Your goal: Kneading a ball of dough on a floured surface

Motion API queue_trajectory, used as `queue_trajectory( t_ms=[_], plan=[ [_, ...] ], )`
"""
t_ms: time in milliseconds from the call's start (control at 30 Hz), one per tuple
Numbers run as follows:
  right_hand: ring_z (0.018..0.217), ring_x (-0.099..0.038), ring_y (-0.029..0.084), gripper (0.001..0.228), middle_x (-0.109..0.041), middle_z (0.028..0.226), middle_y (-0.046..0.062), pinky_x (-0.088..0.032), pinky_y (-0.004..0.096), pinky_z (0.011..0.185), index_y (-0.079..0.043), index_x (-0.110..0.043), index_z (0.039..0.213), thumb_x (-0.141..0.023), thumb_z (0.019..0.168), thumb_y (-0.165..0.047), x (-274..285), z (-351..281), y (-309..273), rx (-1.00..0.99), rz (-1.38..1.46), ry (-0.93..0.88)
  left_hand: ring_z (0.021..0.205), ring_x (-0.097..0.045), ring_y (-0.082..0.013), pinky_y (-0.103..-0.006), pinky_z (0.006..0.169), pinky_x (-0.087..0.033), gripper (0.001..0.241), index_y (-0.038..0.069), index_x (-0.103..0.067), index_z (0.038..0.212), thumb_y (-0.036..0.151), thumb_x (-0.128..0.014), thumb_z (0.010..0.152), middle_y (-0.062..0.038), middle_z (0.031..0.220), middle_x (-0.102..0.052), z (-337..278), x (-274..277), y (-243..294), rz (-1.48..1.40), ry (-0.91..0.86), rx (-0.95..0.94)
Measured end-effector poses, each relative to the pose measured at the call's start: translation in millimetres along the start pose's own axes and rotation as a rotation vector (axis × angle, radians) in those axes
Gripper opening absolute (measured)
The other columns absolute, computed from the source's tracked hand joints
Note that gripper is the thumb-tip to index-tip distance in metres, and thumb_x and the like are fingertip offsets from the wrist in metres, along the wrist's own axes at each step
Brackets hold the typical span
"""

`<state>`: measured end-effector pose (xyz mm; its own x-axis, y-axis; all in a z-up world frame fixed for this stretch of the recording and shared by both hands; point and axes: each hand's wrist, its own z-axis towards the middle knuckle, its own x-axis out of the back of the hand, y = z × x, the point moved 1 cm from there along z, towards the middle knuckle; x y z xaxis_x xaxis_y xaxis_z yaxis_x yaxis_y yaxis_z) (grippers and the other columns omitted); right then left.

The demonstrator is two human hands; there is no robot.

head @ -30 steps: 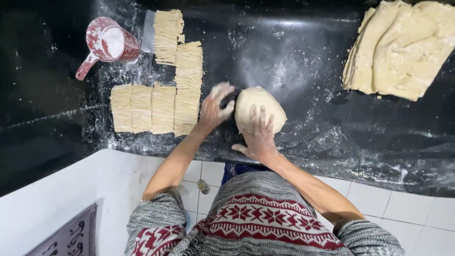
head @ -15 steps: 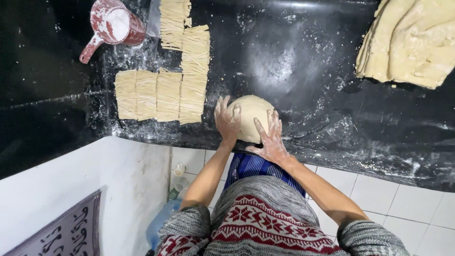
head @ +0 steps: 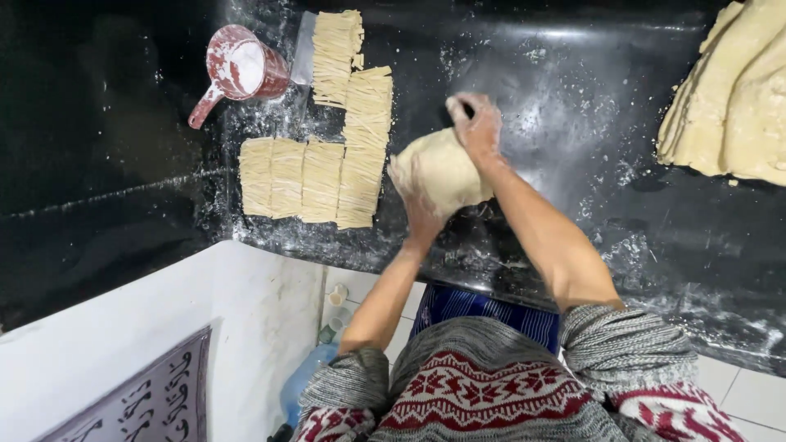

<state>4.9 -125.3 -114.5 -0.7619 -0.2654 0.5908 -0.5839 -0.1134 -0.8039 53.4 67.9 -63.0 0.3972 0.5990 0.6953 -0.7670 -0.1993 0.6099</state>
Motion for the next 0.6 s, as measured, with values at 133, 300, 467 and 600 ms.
queue_trajectory(
  t_ms=[133,300,467,600],
  plan=[
    [0.103,-0.065,0.024,0.036,-0.072,0.110,0.007,-0.051,0.042,0.089,-0.012,-0.070,0.115,-0.049,0.105,-0.038,60.8,-9.4,-19.2,0.156,0.270,0.031,0.155,-0.028,-0.0373,-0.0538,0.131,-0.015,0.121,0.012,-0.034,0.158,0.082,-0.075,0.068,-0.017,0.157,-0.044,101.7,-59.4,-59.6,0.168,-0.218,0.015],
    [0.157,0.006,0.031,0.060,-0.008,0.172,0.005,0.014,0.051,0.125,-0.022,-0.036,0.163,-0.043,0.108,-0.047,67.4,-97.5,-14.8,0.374,-0.421,-0.143,0.154,-0.024,-0.0344,-0.0658,0.114,-0.029,0.107,0.027,-0.031,0.158,0.072,-0.078,0.073,-0.015,0.167,-0.025,235.4,-116.2,-6.0,0.139,-0.716,0.516],
    [0.138,-0.042,0.044,0.055,-0.052,0.147,0.026,-0.024,0.063,0.115,-0.005,-0.055,0.137,-0.061,0.084,-0.016,37.8,-58.2,-49.5,0.761,-0.258,-0.147,0.143,-0.043,-0.0298,-0.0664,0.111,-0.018,0.083,0.034,-0.059,0.137,0.080,-0.056,0.068,-0.002,0.152,-0.052,281.0,-150.0,71.7,0.152,-0.975,0.381],
    [0.142,-0.043,0.041,0.054,-0.051,0.153,0.018,-0.031,0.065,0.114,-0.007,-0.048,0.153,-0.048,0.104,-0.030,-31.5,10.5,20.6,0.695,-0.560,-0.154,0.131,-0.062,-0.0233,-0.0377,0.107,-0.053,0.077,0.012,-0.069,0.127,0.067,-0.068,0.074,-0.006,0.136,-0.069,277.8,-208.9,59.5,-0.470,-0.983,0.321]
  ],
)
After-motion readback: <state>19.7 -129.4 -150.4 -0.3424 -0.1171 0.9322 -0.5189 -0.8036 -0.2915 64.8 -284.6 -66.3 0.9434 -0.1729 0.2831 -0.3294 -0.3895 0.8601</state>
